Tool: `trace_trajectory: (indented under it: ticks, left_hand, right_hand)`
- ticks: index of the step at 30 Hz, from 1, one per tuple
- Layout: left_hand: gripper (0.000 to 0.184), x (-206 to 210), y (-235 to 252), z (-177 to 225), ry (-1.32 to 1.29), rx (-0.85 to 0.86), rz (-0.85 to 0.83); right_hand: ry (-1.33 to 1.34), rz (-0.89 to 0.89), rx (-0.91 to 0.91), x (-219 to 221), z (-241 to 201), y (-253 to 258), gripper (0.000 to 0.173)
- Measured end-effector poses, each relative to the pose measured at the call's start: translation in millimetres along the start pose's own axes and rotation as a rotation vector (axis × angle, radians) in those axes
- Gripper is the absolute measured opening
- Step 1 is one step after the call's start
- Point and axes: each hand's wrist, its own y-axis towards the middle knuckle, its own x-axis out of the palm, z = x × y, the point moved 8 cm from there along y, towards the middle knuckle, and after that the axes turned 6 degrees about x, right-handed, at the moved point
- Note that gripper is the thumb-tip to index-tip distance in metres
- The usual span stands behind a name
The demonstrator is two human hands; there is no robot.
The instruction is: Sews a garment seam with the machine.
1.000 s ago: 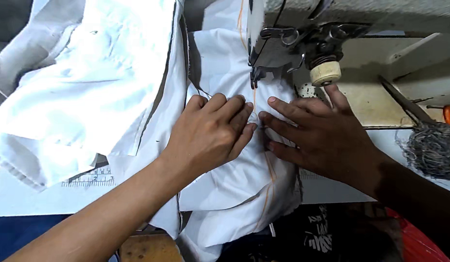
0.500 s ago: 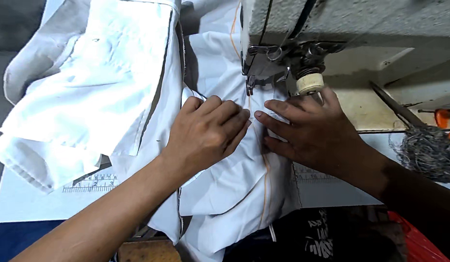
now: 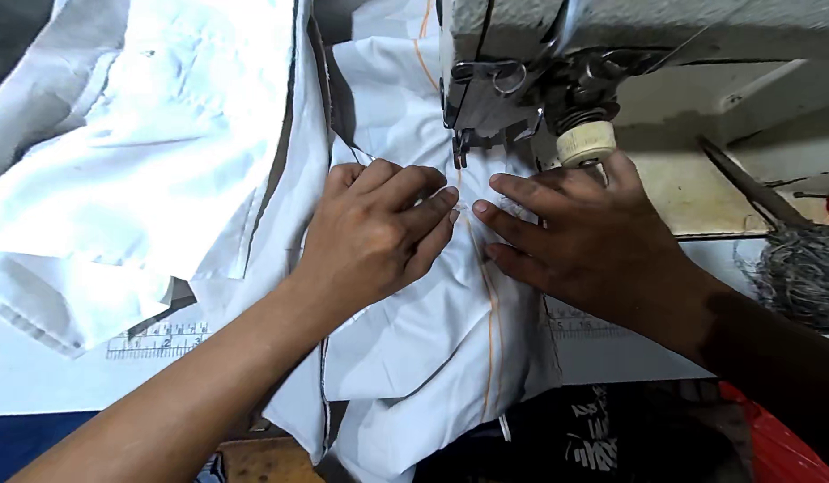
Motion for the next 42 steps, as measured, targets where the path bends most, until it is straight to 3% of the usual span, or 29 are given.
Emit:
trace_trajectory:
  ticks: [18,26,42]
  left_hand:
    - [0.033,5.0,30.4,-42.3,-0.016,0.118,-0.002]
    - [0.034,6.0,40.4,-55.9,-0.040,0.184,0.004]
    - [0.034,-5.8,67.6,-73.9,-0.040,0.339,0.069]
  right_hand:
    - [0.005,-0.014,0.147,0.7,18.8,22.6,0.042]
    - [0.242,0.019,-0.096,-3.1,-4.1,16.6,0.027]
    - [0.164,0.123,-0.064,-7.4,-21.5,6.9,0.027]
